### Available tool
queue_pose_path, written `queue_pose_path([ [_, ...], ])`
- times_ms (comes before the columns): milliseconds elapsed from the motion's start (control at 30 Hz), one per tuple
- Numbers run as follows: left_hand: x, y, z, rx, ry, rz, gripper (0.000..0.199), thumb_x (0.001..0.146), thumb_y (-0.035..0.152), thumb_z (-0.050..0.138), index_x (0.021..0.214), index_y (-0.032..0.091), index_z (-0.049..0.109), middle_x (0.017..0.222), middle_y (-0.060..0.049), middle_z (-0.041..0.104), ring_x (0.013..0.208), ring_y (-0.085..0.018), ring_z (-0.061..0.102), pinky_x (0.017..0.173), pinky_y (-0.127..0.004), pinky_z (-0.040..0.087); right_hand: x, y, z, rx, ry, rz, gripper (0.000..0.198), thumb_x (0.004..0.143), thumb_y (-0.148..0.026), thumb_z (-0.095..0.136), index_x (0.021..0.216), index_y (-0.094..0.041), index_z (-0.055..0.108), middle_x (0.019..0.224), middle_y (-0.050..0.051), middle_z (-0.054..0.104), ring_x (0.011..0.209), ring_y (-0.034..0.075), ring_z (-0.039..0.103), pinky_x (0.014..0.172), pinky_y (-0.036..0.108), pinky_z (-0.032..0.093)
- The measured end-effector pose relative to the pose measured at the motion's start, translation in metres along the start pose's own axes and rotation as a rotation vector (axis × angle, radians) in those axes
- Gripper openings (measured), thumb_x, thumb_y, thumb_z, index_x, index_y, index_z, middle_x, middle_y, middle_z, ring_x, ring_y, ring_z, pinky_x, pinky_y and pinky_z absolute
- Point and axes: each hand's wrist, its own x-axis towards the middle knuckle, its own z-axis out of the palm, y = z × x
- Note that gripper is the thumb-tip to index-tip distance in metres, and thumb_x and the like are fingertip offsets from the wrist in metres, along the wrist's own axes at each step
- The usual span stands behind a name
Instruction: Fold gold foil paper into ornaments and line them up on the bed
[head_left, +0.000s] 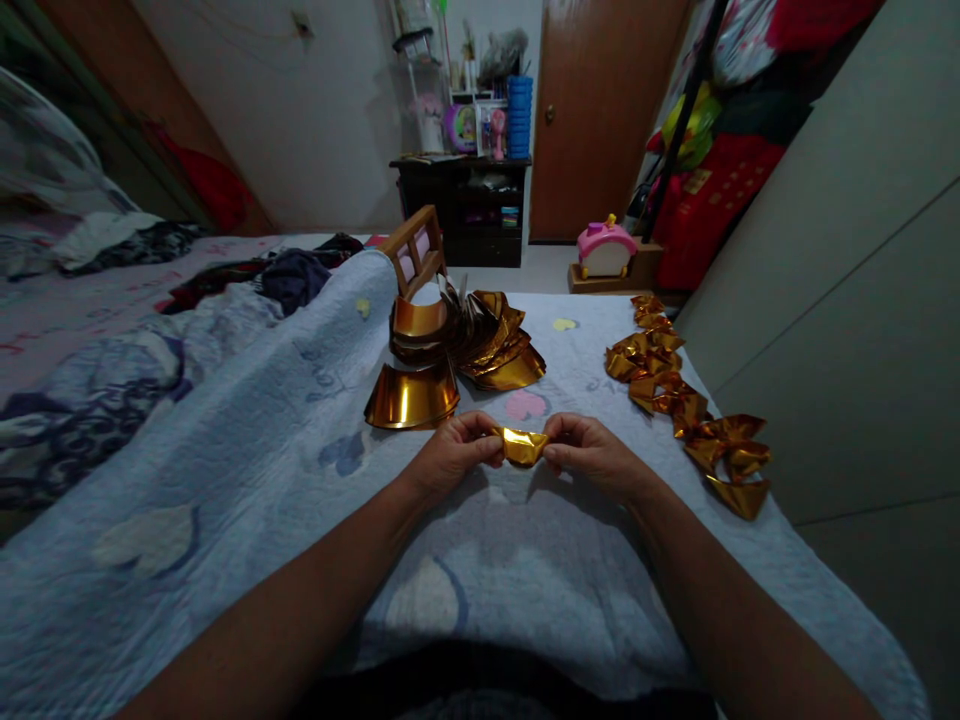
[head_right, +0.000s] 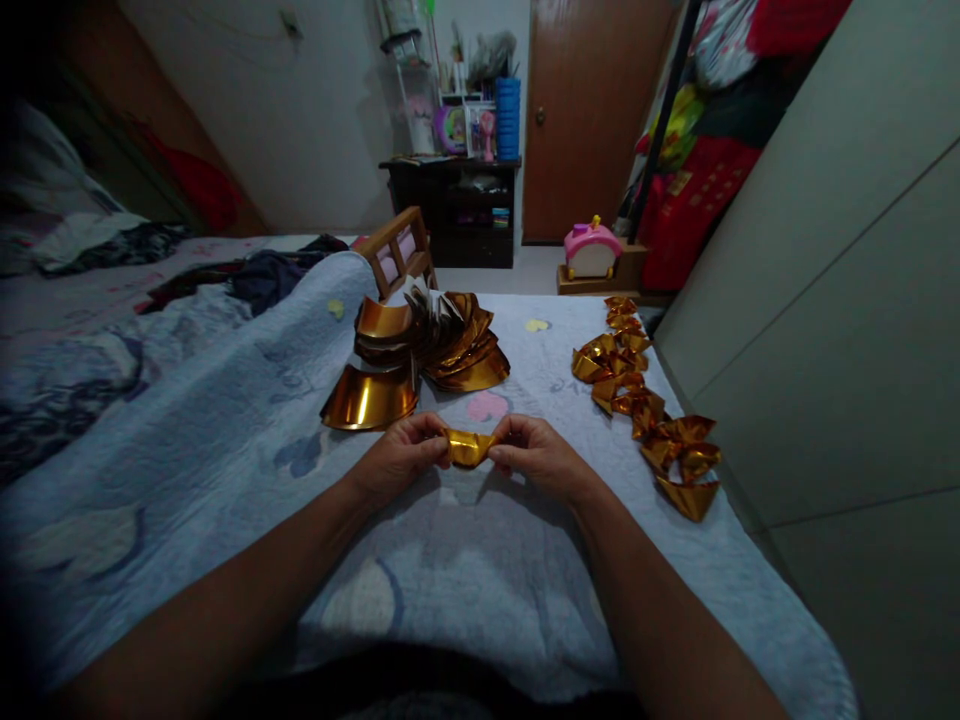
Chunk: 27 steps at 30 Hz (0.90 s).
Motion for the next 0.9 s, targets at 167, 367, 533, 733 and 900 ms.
queue_pose_path([
  [167, 0.000, 0.001, 0.000, 0.014, 0.006, -0.009, 0.038, 0.063, 0.038, 0.093, 0.077, 0.014, 0.068, 0.071, -0.001, 0.070, 0.060, -0.011, 0.062, 0.059, -0.021, 0.048, 0.000, -0.001, 0.001, -0.009, -0.009, 0.001, 0.031, 0.077, -0.041, 0.082, 0.080, -0.018, 0.062, 0.066, -0.002, 0.061, 0.056, 0.010, 0.051, 0.052, 0.023, 0.036],
  [367, -0.001, 0.004, 0.002, -0.039, -0.021, -0.018, 0.038, 0.066, 0.038, 0.091, 0.083, 0.014, 0.067, 0.069, -0.001, 0.069, 0.059, -0.011, 0.063, 0.060, -0.021, 0.050, -0.001, 0.000, -0.001, 0.025, 0.007, -0.008, 0.029, 0.076, -0.038, 0.083, 0.084, -0.019, 0.063, 0.070, -0.002, 0.062, 0.058, 0.010, 0.052, 0.053, 0.024, 0.038],
  [533, -0.002, 0.007, 0.005, -0.084, 0.007, -0.003, 0.040, 0.066, 0.038, 0.091, 0.086, 0.015, 0.065, 0.069, 0.000, 0.068, 0.058, -0.011, 0.063, 0.057, -0.020, 0.050, -0.002, -0.005, 0.001, 0.026, 0.024, -0.015, 0.022, 0.078, -0.034, 0.080, 0.086, -0.019, 0.066, 0.073, -0.002, 0.063, 0.062, 0.011, 0.055, 0.058, 0.025, 0.042],
  [733, -0.007, 0.013, 0.005, 0.243, -0.004, 0.221, 0.017, 0.078, 0.029, 0.080, 0.082, 0.016, 0.069, 0.090, -0.004, 0.066, 0.075, -0.014, 0.063, 0.068, -0.025, 0.053, -0.001, -0.005, 0.005, 0.081, 0.239, 0.015, 0.028, 0.076, -0.035, 0.079, 0.100, -0.023, 0.067, 0.083, -0.002, 0.065, 0.064, 0.011, 0.056, 0.060, 0.025, 0.046],
  [900, -0.013, 0.013, 0.007, 0.761, -0.033, 0.539, 0.009, 0.085, 0.011, 0.066, 0.085, 0.019, 0.072, 0.113, -0.007, 0.059, 0.104, -0.019, 0.062, 0.085, -0.030, 0.054, 0.002, -0.001, 0.003, 0.040, 0.326, -0.001, 0.031, 0.082, -0.046, 0.072, 0.102, -0.023, 0.066, 0.066, -0.005, 0.058, 0.055, 0.010, 0.049, 0.053, 0.023, 0.039],
])
